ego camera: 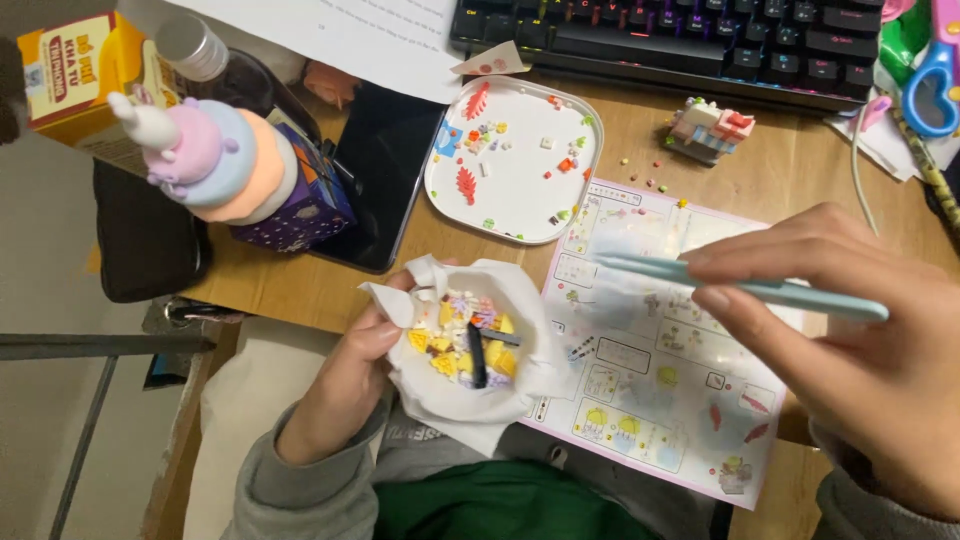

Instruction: Using tweezers to pick up small plastic bricks and sort them into a container while following instructions.

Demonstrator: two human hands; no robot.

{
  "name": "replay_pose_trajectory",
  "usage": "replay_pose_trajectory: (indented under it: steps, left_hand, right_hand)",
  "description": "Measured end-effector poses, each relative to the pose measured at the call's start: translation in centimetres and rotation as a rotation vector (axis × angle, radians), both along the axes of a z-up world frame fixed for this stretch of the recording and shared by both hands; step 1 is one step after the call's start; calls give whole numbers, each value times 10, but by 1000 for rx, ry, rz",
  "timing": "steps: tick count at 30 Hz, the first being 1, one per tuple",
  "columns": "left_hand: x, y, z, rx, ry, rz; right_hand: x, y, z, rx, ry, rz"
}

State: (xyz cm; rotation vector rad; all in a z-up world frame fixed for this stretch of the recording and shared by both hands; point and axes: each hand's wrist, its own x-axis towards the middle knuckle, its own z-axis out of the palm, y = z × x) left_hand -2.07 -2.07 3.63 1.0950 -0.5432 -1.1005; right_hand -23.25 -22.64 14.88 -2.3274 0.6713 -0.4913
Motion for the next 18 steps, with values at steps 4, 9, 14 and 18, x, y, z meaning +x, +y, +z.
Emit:
replay_pose_trajectory:
  steps: [4, 9, 14, 18]
  left_hand:
    - [-12, -12, 14, 81, -42, -142]
    - [-25, -27, 22, 224, -17, -195]
    - [-31, -26, 20, 95, -102, -213]
    - [-28, -18, 20, 215, -142, -225]
  right_hand:
    - [-3, 14, 10, -4, -53, 110]
    - [7, 19, -9, -150, -214, 249]
    - [9, 22, -23, -191, -226, 354]
    - [9, 26, -16, -168, -238, 347]
